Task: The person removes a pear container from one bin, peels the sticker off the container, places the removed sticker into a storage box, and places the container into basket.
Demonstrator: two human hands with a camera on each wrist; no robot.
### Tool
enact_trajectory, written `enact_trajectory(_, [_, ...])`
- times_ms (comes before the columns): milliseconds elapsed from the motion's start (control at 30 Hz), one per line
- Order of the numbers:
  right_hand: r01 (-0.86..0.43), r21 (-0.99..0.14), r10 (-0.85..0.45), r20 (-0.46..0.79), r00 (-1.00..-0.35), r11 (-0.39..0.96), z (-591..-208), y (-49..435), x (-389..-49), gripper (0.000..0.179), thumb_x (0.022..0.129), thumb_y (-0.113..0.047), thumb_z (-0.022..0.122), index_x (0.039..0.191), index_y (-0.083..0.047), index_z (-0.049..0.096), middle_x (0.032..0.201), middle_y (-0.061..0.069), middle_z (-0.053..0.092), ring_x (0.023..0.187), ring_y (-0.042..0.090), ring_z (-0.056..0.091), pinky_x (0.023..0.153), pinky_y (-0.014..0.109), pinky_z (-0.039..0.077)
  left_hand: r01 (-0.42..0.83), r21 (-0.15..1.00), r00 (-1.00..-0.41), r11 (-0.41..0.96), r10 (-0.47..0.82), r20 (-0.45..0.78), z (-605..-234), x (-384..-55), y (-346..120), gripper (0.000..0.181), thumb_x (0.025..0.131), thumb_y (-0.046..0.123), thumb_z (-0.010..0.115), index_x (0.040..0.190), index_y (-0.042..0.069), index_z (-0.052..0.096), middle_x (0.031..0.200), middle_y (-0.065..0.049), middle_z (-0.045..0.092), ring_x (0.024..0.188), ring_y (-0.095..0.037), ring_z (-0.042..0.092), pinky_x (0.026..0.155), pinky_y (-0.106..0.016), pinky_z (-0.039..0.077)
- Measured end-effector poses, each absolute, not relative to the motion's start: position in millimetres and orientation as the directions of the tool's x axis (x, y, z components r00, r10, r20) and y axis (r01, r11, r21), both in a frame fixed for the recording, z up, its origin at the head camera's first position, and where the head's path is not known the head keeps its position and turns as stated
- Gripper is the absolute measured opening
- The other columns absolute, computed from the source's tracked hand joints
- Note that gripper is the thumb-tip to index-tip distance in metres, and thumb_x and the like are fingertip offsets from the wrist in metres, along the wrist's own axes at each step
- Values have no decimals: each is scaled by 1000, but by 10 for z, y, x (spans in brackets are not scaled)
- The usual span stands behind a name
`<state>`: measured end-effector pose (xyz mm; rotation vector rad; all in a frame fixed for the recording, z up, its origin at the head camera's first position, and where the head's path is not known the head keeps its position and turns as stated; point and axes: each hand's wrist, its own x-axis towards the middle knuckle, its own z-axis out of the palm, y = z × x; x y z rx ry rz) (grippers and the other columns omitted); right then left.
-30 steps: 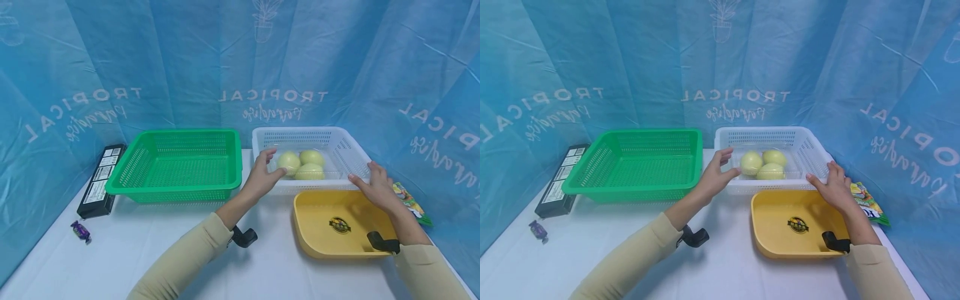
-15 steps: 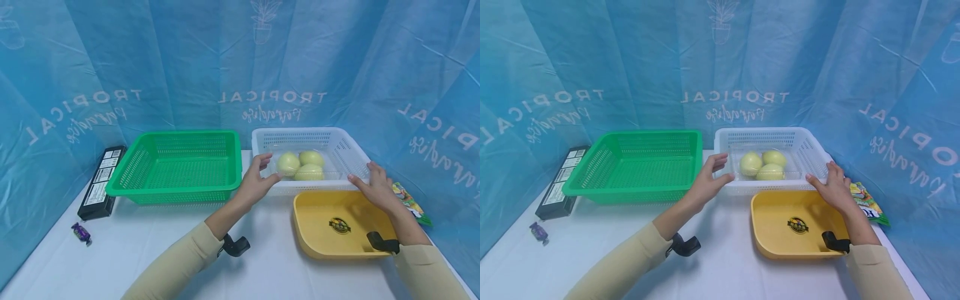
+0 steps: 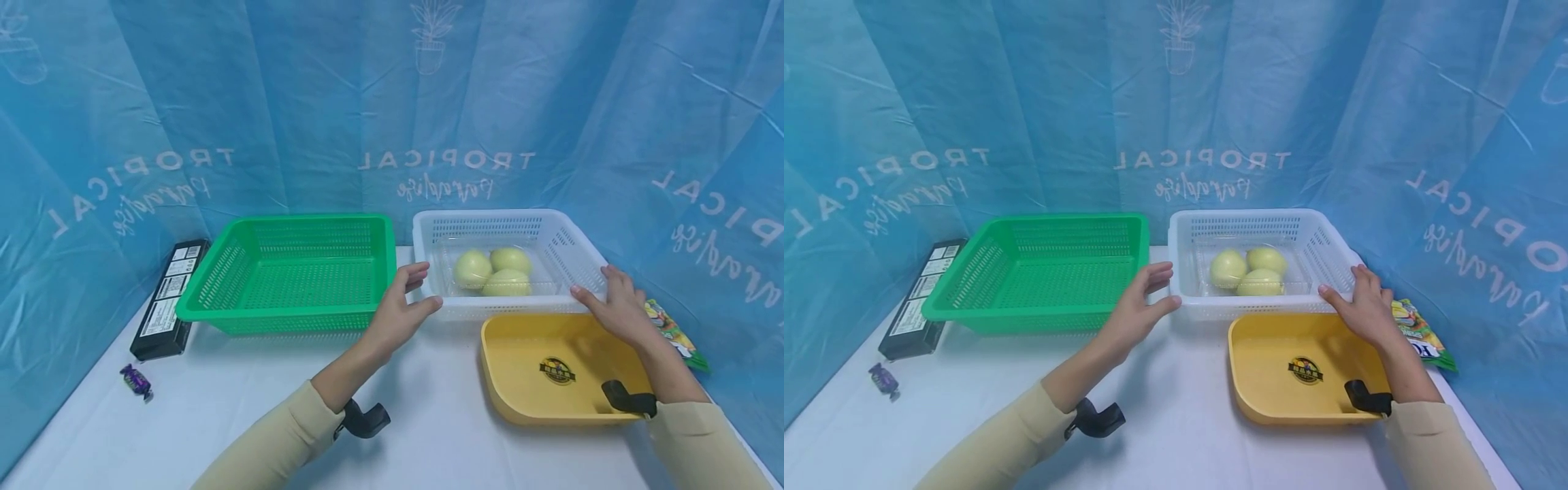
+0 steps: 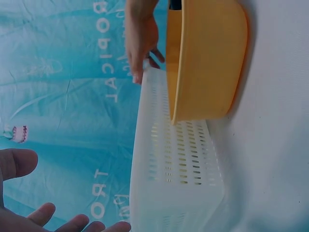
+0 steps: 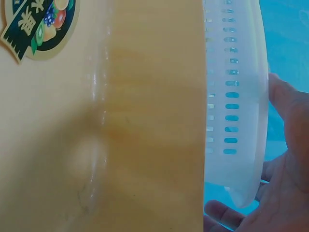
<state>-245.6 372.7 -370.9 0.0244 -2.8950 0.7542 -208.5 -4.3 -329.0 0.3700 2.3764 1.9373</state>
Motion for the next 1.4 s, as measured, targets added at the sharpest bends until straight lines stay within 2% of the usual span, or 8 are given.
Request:
enact_trajectory(333, [-57,-480,41,190,-981,875,-3607,3679,-2374,85,96,-50,43,145,13,12,139,44,19,111,60,22,81,66,22,171,975,-968,141,208,140,-3255,-2006,-150,59,86,13,62,140,17,39,145,-9,39,137,-26,35,107,-44,40])
enact_trajectory(767, [-82,-472,27,221,-975,877,-3481,3583,-2254,86,95,-49,47,146,9,11,143,41,17,120,64,15,87,72,17,188,973,-968,134,190,161,-3265,-1934,-327,59,87,16,63,140,18,38,146,-8,39,139,-27,33,110,-52,33])
enact_trajectory(1100, [-110,-474,3,230,-973,874,-3335,3404,-2132,86,94,-49,49,148,6,11,150,36,14,126,63,11,87,75,16,163,973,-976,161,170,135,-3309,-1892,-465,58,88,17,62,141,19,37,146,-7,38,138,-26,34,109,-47,37])
enact_trajectory(1400, [-151,-468,-25,265,-964,871,-3279,3242,-2028,85,92,-45,54,148,5,13,148,36,18,125,62,13,88,74,18,187,967,-973,172,165,159,-3372,-1841,-564,57,89,14,61,141,17,38,146,-11,38,138,-28,34,109,-49,36])
